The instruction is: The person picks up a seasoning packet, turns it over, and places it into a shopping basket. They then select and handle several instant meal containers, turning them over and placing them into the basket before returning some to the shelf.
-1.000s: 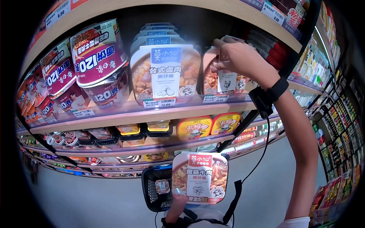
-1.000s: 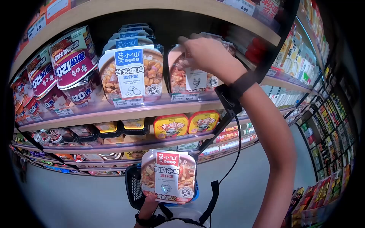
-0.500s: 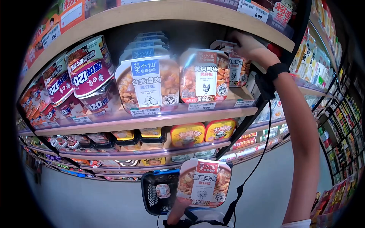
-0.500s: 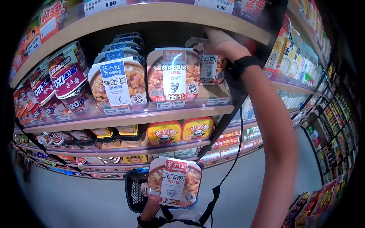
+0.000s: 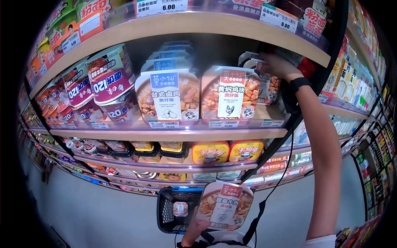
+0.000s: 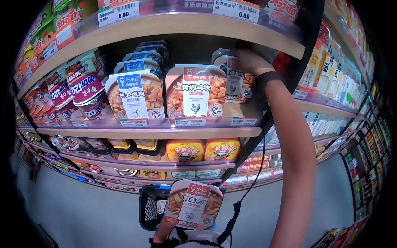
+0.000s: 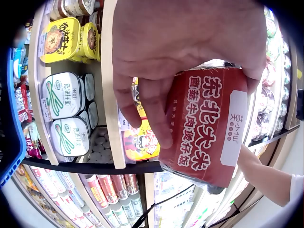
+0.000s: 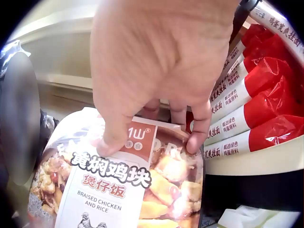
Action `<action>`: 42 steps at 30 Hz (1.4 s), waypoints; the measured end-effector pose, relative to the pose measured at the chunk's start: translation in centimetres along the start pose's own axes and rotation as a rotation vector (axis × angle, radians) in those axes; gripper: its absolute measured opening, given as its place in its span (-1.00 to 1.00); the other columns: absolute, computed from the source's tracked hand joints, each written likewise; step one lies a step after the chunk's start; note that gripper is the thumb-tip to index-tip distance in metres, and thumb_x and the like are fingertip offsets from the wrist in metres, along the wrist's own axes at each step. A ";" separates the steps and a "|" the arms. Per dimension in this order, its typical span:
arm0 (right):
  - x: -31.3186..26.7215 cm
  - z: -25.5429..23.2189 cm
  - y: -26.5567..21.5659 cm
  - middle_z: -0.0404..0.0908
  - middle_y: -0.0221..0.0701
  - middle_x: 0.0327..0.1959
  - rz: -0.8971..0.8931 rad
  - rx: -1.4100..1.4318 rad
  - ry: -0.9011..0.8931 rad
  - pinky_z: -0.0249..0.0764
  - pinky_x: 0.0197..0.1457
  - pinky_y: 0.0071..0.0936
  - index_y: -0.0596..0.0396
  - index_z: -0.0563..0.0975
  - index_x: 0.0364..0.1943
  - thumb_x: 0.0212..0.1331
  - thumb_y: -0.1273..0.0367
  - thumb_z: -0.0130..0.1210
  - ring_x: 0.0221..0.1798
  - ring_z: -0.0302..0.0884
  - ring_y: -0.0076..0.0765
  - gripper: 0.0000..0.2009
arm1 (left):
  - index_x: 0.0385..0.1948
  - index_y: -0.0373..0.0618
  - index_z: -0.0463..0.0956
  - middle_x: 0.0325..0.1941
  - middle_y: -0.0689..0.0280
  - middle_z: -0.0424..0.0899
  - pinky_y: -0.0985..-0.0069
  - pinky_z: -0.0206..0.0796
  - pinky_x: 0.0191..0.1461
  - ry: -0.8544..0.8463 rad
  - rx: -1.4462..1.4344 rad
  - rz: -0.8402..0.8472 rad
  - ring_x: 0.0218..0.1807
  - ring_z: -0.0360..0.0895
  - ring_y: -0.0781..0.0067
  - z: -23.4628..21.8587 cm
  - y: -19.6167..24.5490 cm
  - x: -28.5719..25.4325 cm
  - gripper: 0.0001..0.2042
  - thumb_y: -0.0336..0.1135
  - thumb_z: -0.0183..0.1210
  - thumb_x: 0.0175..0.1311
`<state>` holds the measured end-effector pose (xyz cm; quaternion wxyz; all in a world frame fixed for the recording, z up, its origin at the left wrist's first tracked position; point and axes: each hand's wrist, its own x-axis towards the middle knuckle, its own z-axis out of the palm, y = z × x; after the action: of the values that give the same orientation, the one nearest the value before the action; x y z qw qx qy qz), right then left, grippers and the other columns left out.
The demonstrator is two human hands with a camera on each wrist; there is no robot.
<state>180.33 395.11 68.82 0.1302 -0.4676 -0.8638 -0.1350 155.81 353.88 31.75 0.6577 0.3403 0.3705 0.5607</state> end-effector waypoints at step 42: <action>6.5 5.3 1.4 0.35 -0.02 0.21 0.140 0.232 0.216 0.22 0.32 -0.22 0.15 0.31 0.20 0.01 0.33 0.21 0.30 0.24 0.03 -0.40 | 0.28 -0.30 -0.10 0.11 0.17 0.37 0.43 0.19 0.25 0.099 -0.019 0.058 0.17 0.35 0.38 1.4 5.6 5.3 -0.22 -0.39 0.23 0.06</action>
<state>177.57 402.80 66.36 0.2842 -0.4914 -0.8199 -0.0745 154.76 359.84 36.73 0.6254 0.3165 0.3872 0.5990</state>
